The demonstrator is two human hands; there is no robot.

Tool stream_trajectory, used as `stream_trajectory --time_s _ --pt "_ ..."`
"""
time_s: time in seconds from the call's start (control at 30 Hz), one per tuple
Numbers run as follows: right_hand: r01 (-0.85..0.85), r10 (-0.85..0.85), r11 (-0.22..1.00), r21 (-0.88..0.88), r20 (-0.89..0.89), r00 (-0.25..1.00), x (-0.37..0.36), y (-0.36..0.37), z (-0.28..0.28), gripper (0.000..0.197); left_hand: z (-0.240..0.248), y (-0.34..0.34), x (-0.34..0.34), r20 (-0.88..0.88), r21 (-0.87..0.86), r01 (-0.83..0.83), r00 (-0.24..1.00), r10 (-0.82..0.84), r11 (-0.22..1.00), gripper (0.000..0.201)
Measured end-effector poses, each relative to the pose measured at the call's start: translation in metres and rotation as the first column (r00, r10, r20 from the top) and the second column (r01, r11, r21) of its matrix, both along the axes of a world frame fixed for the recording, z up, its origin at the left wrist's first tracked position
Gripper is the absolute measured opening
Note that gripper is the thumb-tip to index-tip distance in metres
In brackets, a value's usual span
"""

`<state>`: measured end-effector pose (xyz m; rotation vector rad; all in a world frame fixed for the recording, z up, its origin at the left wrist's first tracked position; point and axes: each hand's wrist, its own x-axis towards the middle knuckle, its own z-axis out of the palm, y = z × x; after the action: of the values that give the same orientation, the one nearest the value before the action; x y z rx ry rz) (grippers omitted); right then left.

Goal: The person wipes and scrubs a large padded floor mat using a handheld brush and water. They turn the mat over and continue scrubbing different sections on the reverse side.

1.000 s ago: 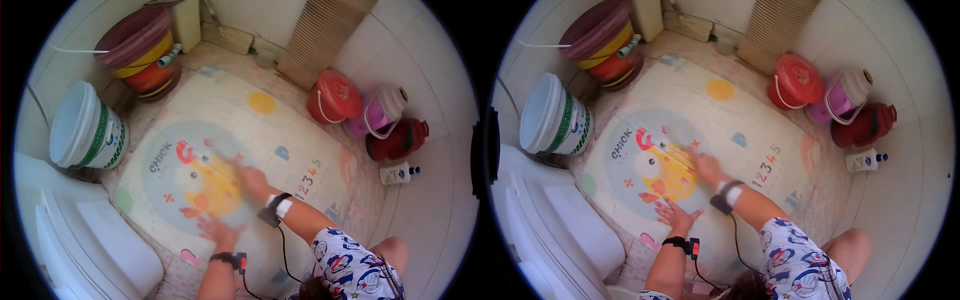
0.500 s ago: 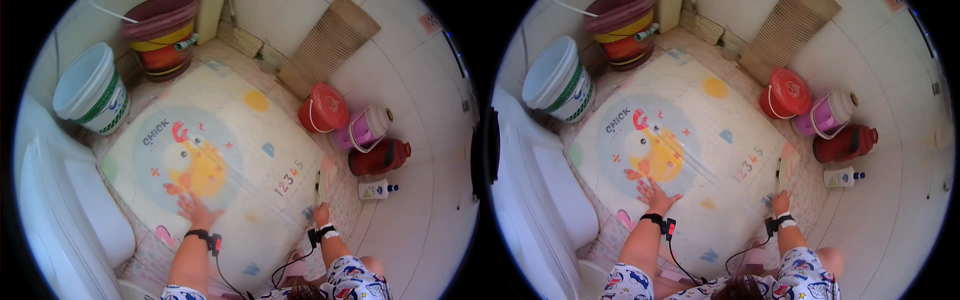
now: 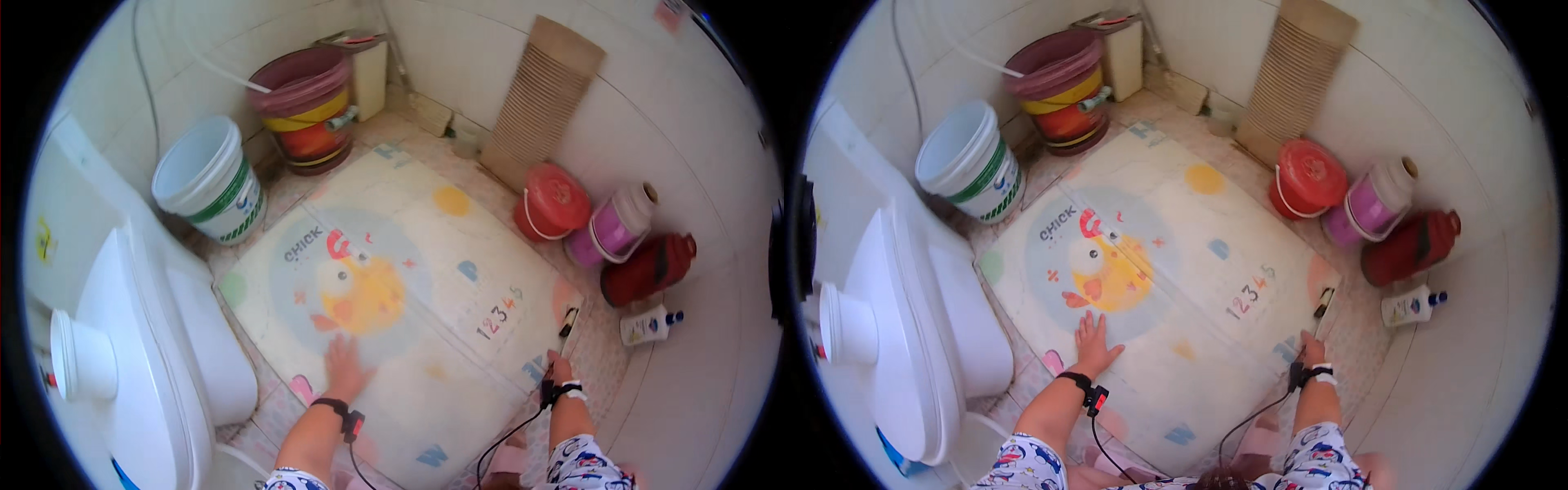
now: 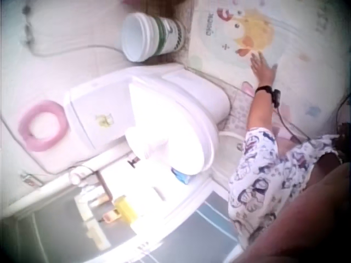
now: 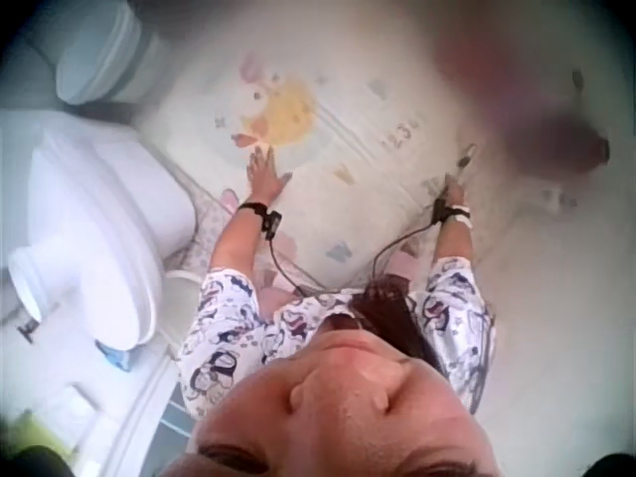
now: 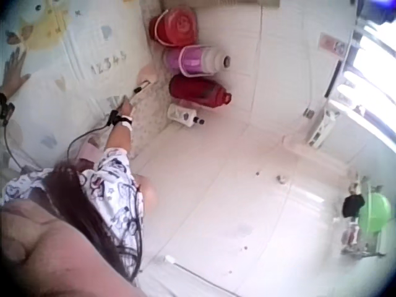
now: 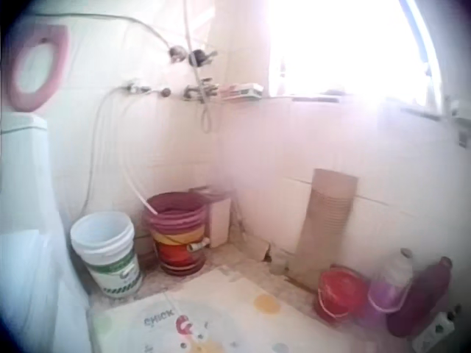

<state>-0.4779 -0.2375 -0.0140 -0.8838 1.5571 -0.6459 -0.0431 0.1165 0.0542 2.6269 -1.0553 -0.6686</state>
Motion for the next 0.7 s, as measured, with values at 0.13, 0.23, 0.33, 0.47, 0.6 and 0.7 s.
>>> stream_trajectory --time_s 0.13,0.23,0.33,0.47,0.6,0.7 --pt "0.039 -0.086 0.981 0.190 0.245 0.966 0.065 0.040 0.067 0.032 0.000 0.036 0.022 0.049 -0.016 0.091 0.995 -0.090 0.996 0.084" --pt "-0.012 -0.080 0.962 0.274 0.322 0.943 0.073 0.040 0.117 0.037 0.007 0.031 0.011 0.041 -0.027 0.079 0.996 -0.077 0.997 0.085" --pt "-0.009 -0.083 0.971 0.239 0.374 0.924 0.051 0.034 0.122 0.038 0.018 0.020 -0.008 0.034 0.011 0.089 0.995 -0.089 0.996 0.088" --pt "-0.081 -0.020 0.974 0.214 0.434 0.901 0.044 0.040 0.125 0.039 0.023 0.023 -0.008 0.008 0.037 0.050 0.999 -0.051 0.998 0.091" --pt "-0.096 0.018 0.983 0.154 0.441 0.897 0.053 0.051 0.136 0.039 0.000 0.044 -0.004 0.094 -0.094 0.026 0.995 -0.017 0.995 0.086" --pt "-0.144 0.125 0.990 0.004 0.472 0.873 0.063 0.069 0.173 0.040 0.005 0.047 -0.002 0.096 -0.155 0.036 0.995 -0.021 0.987 0.084"
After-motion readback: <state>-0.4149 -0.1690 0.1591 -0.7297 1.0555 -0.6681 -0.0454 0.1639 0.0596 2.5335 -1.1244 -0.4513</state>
